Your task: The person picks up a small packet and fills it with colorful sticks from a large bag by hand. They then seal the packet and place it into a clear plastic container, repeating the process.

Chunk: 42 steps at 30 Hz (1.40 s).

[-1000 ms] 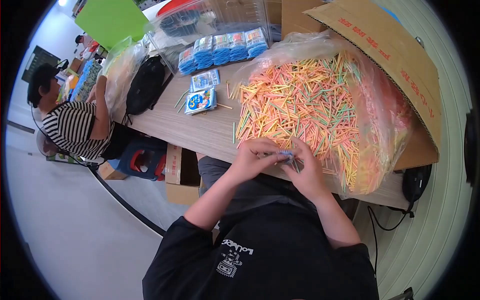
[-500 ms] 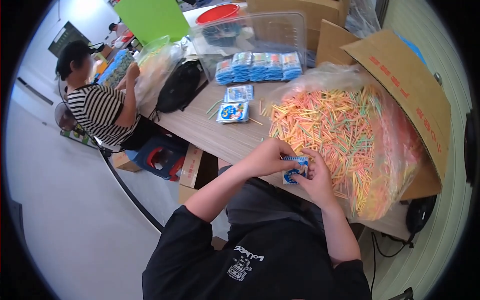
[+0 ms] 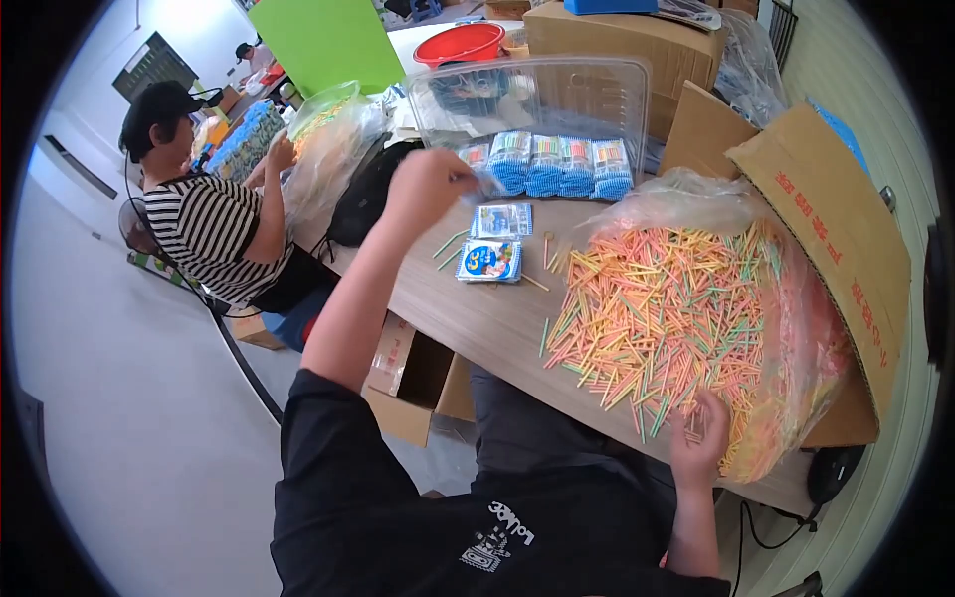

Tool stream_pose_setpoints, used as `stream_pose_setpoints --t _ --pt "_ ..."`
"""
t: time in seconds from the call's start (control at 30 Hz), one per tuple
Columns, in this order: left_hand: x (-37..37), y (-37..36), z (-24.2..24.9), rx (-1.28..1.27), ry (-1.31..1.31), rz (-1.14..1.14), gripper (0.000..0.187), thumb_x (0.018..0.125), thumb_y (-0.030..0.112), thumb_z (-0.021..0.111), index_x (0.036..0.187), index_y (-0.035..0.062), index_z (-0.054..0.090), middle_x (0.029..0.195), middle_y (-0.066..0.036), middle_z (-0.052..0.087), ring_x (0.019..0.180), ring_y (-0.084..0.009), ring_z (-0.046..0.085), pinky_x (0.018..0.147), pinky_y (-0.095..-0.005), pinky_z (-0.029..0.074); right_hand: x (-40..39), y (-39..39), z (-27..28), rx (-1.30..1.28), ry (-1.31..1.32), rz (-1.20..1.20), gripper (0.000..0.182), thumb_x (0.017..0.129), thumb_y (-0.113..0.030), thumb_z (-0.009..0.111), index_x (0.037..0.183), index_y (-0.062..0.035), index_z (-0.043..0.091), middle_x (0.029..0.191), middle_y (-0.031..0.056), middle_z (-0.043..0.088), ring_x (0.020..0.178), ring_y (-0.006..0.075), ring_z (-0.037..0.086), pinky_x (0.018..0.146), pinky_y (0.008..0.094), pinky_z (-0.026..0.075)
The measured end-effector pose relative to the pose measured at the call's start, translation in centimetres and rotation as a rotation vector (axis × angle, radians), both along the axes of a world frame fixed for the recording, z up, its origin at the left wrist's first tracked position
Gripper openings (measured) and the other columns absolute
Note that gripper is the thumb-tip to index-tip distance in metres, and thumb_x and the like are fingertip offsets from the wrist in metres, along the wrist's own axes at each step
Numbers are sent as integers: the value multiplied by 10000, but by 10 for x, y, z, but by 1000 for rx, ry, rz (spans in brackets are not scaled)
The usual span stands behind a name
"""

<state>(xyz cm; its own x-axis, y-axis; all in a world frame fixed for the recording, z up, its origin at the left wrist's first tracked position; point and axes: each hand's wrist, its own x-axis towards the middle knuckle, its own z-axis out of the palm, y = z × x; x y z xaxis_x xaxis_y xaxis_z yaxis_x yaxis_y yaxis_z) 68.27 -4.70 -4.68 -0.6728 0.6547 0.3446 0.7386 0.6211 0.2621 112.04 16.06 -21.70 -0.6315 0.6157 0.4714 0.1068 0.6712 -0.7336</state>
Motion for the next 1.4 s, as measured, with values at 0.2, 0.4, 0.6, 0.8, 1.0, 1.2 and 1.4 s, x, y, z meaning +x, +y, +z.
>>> stream_pose_setpoints --t 0.2,0.4,0.6,0.8,1.0,1.2,1.4 --pt "-112 22 -65 -66 576 -5 96 829 153 676 828 99 755 874 -65 701 792 -283 673 691 -407 536 17 -9 -28 343 -68 -77 462 819 -34 752 1233 9 551 1234 196 568 1147 380 573 995 455 470" --pt "-146 35 -136 -10 617 -128 54 832 132 623 825 103 668 861 -37 646 892 -268 668 704 -408 547 20 -7 -37 387 -118 -90 458 827 -43 734 1237 7 536 1268 209 545 1195 397 542 1027 480 445" --pt "-125 32 -131 19 141 -62 159 868 173 604 948 54 673 1005 -79 670 1005 -312 646 845 -423 536 19 -7 -30 340 -164 -91 439 829 -29 720 1223 4 529 1273 211 546 1222 405 533 1043 485 430" --pt "-134 40 -140 212 -126 14 418 975 329 556 1247 15 602 1252 -219 608 1204 -402 546 1027 -454 439 17 -3 -25 352 -186 -70 439 826 -18 716 1222 2 527 1274 213 545 1226 406 530 1049 491 422" --pt "-141 48 -133 149 -331 -25 490 1020 391 518 1304 -7 548 1325 -247 569 1303 -408 479 1093 -432 385 17 -2 -27 358 -163 -69 429 815 -19 728 1199 -2 537 1253 208 554 1194 402 544 1019 492 438" --pt "-99 38 -109 386 -22 -42 366 1002 230 597 1274 -14 581 1326 -184 589 1242 -313 567 1032 -388 453 12 -1 -22 359 -143 -144 409 795 -17 746 1158 -8 559 1198 194 575 1129 400 576 954 480 476" --pt "70 61 6 828 -280 -585 476 871 94 753 1306 26 574 1372 -174 543 1195 -286 598 977 -400 497 13 0 -18 363 -101 -139 402 786 -58 778 1131 -23 575 1191 187 585 1091 396 590 927 471 495"
